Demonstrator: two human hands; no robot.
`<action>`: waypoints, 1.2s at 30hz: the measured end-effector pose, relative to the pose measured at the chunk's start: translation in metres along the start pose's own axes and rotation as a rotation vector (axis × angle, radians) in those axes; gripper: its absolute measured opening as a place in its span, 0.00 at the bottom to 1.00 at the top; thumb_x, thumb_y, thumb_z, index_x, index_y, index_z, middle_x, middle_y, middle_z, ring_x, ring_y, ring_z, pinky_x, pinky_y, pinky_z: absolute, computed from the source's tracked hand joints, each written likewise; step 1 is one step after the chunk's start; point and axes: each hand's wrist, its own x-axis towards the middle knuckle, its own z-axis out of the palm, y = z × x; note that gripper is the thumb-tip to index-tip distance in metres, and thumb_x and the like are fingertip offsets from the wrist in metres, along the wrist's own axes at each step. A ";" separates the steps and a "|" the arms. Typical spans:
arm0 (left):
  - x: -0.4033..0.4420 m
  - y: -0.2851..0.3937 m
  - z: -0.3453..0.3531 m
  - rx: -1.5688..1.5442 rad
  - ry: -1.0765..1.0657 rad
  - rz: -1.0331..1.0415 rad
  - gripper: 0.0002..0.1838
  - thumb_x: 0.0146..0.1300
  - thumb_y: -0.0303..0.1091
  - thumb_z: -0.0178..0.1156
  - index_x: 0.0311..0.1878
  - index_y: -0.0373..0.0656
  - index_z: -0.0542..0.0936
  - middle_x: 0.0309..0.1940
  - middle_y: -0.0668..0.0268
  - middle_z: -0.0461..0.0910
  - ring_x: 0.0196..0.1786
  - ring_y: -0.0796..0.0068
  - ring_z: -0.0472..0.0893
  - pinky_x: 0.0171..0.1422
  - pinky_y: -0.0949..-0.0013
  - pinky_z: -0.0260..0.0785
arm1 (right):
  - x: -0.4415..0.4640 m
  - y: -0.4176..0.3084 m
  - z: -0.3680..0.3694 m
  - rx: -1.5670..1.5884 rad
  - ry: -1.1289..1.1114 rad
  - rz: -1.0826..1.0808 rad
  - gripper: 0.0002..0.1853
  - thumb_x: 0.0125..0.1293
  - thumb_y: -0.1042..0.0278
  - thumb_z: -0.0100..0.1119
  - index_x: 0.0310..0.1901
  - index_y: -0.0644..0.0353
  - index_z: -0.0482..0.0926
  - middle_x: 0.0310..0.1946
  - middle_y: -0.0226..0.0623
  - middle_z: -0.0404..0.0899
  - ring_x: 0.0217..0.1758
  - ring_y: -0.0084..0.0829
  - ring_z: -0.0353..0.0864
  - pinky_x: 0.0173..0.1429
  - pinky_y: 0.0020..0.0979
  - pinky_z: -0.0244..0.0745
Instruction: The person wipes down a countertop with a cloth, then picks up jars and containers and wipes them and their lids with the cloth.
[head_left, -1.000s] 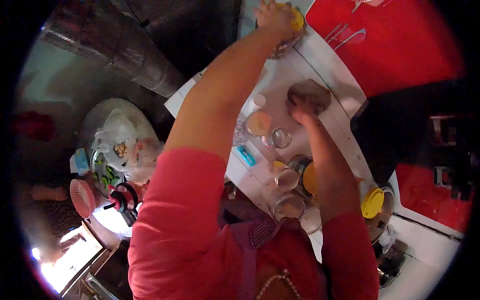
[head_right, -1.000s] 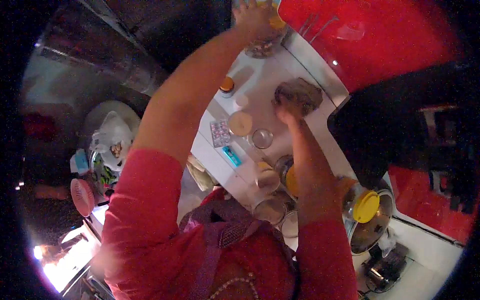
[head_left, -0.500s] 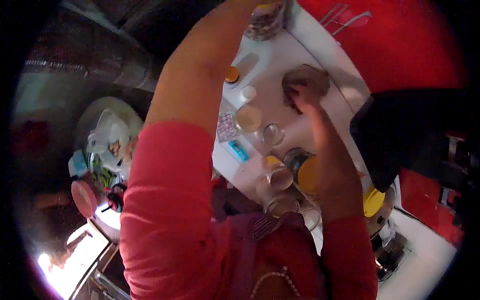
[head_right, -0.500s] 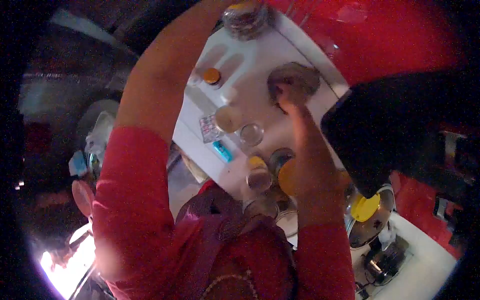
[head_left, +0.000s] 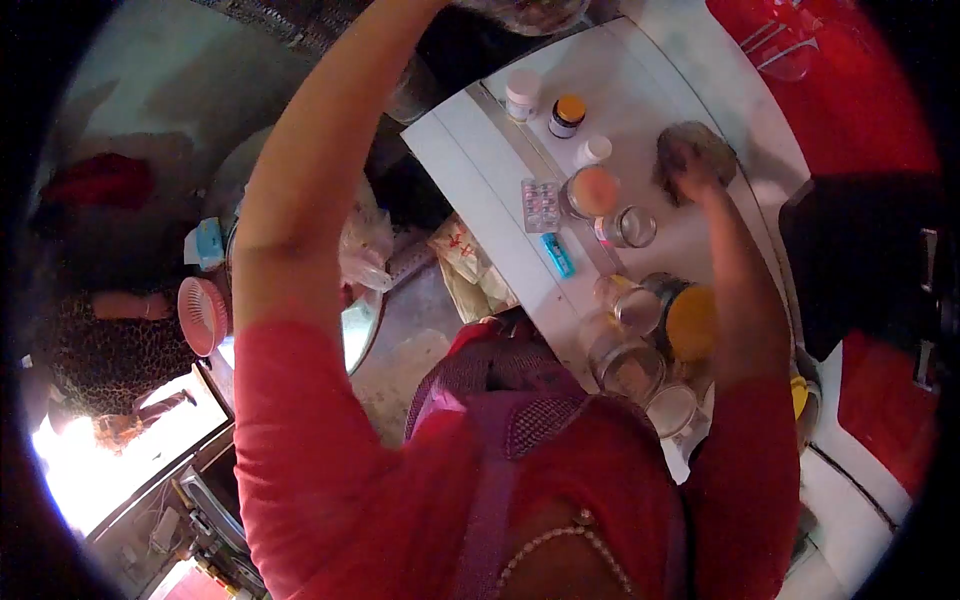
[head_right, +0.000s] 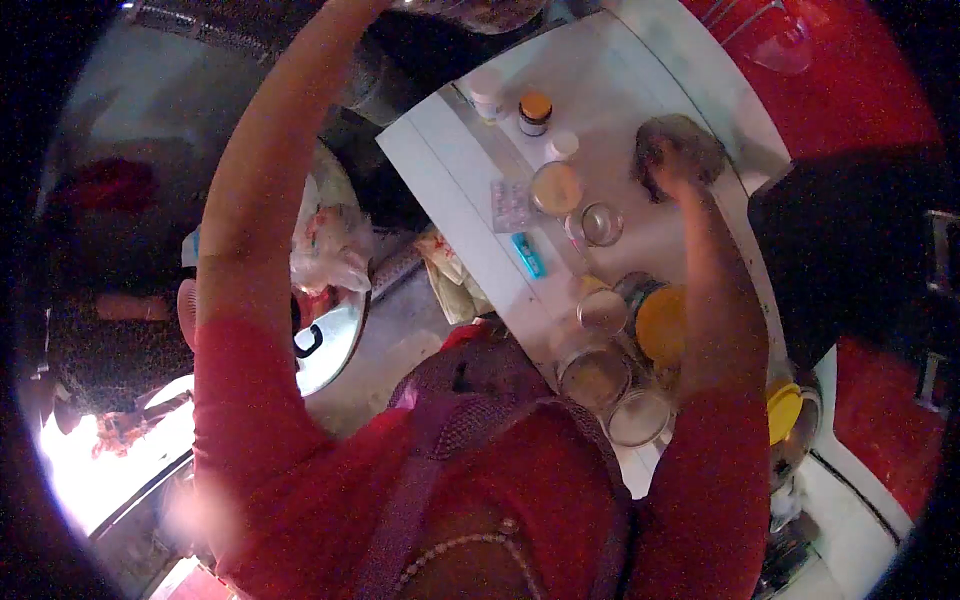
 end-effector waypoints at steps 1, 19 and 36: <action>-0.003 -0.018 -0.008 -0.027 0.039 0.095 0.50 0.43 0.61 0.70 0.67 0.51 0.62 0.60 0.51 0.67 0.64 0.51 0.66 0.67 0.52 0.59 | -0.003 -0.006 -0.005 -0.073 0.014 0.070 0.28 0.65 0.50 0.52 0.66 0.39 0.62 0.67 0.45 0.60 0.68 0.45 0.61 0.69 0.41 0.58; -0.211 -0.079 -0.050 0.084 -0.133 0.019 0.46 0.37 0.44 0.72 0.64 0.49 0.65 0.62 0.44 0.60 0.64 0.38 0.60 0.66 0.44 0.56 | 0.178 -0.172 -0.067 -0.017 0.137 -0.179 0.30 0.63 0.54 0.46 0.68 0.44 0.58 0.68 0.39 0.58 0.72 0.47 0.51 0.71 0.53 0.44; -0.191 -0.043 -0.023 0.326 -0.254 0.110 0.43 0.39 0.50 0.70 0.63 0.55 0.69 0.63 0.46 0.62 0.61 0.41 0.64 0.56 0.45 0.62 | 0.123 -0.133 -0.049 -0.308 0.380 -0.368 0.28 0.62 0.56 0.51 0.61 0.59 0.61 0.59 0.51 0.67 0.64 0.52 0.64 0.65 0.52 0.61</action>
